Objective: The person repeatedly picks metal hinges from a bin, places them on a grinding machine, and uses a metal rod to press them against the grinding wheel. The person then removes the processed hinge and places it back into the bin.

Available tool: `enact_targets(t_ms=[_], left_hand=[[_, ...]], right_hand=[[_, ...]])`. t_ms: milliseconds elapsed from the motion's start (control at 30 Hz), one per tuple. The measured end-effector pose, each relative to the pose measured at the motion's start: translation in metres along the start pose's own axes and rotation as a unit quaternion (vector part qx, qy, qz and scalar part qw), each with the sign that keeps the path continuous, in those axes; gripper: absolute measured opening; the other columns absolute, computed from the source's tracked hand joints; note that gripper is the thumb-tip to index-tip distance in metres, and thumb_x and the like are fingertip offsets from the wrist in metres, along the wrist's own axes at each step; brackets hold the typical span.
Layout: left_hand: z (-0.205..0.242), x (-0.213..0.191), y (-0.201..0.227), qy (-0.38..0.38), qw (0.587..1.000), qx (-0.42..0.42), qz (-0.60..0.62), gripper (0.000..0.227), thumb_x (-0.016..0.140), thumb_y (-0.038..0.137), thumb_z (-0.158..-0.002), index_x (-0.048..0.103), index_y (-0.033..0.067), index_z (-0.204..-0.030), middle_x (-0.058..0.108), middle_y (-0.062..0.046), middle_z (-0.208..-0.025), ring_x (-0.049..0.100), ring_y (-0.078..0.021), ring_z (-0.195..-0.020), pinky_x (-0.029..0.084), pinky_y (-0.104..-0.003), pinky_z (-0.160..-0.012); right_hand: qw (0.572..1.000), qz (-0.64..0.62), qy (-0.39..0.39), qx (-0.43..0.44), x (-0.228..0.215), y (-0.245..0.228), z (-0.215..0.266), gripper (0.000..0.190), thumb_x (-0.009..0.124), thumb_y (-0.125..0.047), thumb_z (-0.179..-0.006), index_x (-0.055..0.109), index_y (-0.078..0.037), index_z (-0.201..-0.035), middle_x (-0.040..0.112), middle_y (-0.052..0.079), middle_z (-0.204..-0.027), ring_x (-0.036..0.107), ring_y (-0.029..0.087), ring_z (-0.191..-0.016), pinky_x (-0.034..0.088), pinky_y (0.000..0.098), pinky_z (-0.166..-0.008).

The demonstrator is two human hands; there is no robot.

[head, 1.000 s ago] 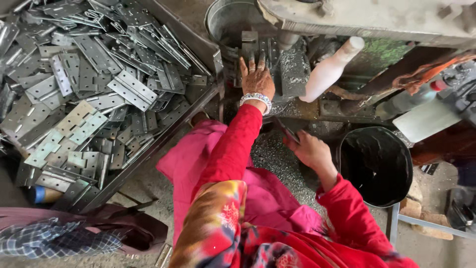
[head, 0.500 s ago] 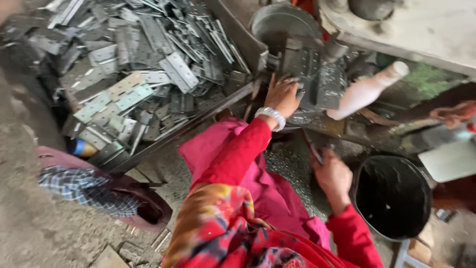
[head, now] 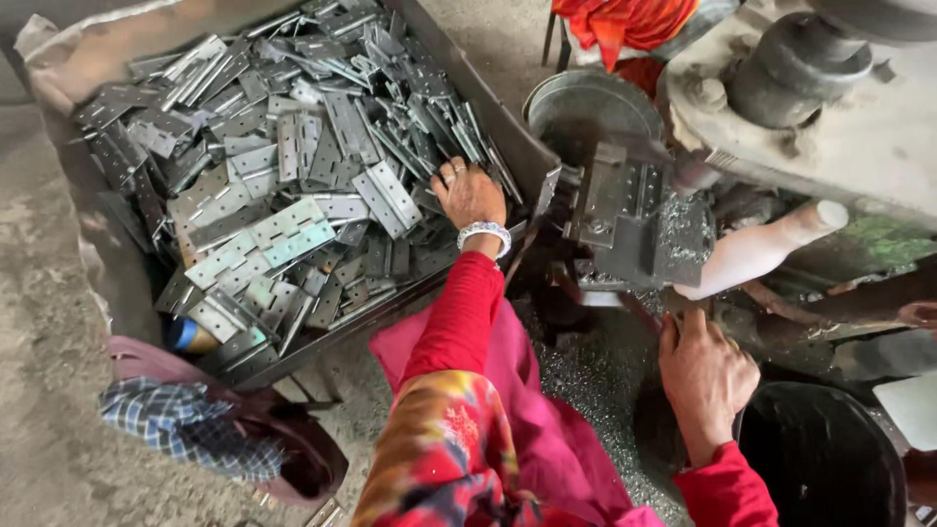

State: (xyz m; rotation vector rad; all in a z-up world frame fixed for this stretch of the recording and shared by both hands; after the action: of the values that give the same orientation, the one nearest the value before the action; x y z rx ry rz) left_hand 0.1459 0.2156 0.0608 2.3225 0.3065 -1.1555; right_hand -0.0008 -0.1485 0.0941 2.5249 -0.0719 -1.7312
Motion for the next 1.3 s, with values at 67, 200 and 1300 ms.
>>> enact_targets(t_ms=[67, 200, 1300], left_hand=[[-0.004, 0.007, -0.005, -0.014, 0.998, -0.044, 0.03, 0.027, 0.073, 0.028, -0.083, 0.077, 0.0052, -0.097, 0.066, -0.009, -0.124, 0.052, -0.0289, -0.126, 0.033, -0.05, -0.111], [-0.005, 0.003, -0.022, 0.02, 0.988, -0.115, 0.098, 0.025, 0.073, 0.029, -0.084, 0.079, 0.0085, -0.098, 0.07, -0.01, -0.115, 0.06, -0.0309, -0.115, 0.04, -0.053, -0.099], [0.163, -0.007, 0.152, -0.174, 0.928, 0.267, 0.193, 0.049, 0.068, 0.028, -0.088, 0.067, 0.0084, -0.133, 0.057, -0.019, -0.141, 0.06, -0.035, -0.119, 0.053, -0.049, -0.093]], right_hand=[[1.0, -0.003, -0.008, 0.009, 0.002, 0.003, 0.001, 0.033, 0.059, -0.044, -0.102, 0.066, -0.015, -0.116, 0.075, 0.008, -0.082, 0.073, 0.03, -0.07, 0.055, 0.0444, -0.061], [1.0, 0.0, -0.008, 0.008, 0.006, 0.005, -0.002, 0.033, 0.058, -0.045, -0.102, 0.065, -0.016, -0.116, 0.075, 0.008, -0.083, 0.074, 0.03, -0.072, 0.055, 0.0444, -0.063], [0.968, -0.155, -0.194, -0.021, 0.035, 0.013, 0.006, 0.047, 0.065, -0.049, -0.093, 0.06, -0.01, -0.118, 0.073, 0.02, -0.084, 0.072, 0.041, -0.081, 0.054, 0.0534, -0.07]])
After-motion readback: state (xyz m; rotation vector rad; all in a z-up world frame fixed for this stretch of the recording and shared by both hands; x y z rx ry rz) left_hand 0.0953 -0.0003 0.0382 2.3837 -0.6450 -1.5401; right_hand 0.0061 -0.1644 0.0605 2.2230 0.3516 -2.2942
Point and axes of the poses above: each hand's wrist, its own z-axis away from the middle knuckle, its own x-axis out of the palm, y = z × x, the point moved 9 cm from there along -z, towards the middle knuckle
